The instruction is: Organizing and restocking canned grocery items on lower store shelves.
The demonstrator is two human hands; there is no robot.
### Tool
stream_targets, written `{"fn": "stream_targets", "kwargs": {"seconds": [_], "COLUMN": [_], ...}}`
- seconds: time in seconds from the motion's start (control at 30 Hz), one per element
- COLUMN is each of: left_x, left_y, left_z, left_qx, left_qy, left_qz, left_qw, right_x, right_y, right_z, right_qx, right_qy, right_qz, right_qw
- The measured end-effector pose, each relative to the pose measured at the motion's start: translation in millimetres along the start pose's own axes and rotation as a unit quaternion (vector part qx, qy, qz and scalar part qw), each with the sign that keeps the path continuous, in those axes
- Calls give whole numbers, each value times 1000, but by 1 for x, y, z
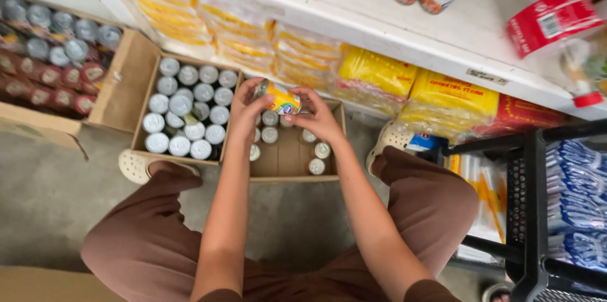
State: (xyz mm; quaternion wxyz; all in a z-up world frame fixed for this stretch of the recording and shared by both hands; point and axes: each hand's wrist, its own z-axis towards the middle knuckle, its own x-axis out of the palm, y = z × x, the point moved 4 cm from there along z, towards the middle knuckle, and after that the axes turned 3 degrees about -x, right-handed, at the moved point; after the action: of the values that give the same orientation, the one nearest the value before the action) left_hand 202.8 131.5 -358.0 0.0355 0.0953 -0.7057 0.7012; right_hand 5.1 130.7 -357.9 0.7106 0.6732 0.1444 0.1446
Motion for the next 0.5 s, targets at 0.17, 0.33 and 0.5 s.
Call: {"fn": "stream_targets", "kwargs": {"seconds": [0.17, 0.33, 0.5], "left_x": [16, 51, 81], "left_y": [-29, -66, -76], "left_z": [-9, -28, -42], "left_qx": [-39, -13, 74], "left_qy": [-45, -7, 49], "left_qz": [-265, -282, -178], "left_qw": [963, 959, 980], "right_x": [-1, -11, -10], "right_y": [55, 57, 55], "right_z": [-8, -20, -30], "right_qx": [-76, -23, -14], "right_qy": [-10, -56, -51], "right_qz": [22, 206, 327], "right_qw": [997, 977, 943]}}
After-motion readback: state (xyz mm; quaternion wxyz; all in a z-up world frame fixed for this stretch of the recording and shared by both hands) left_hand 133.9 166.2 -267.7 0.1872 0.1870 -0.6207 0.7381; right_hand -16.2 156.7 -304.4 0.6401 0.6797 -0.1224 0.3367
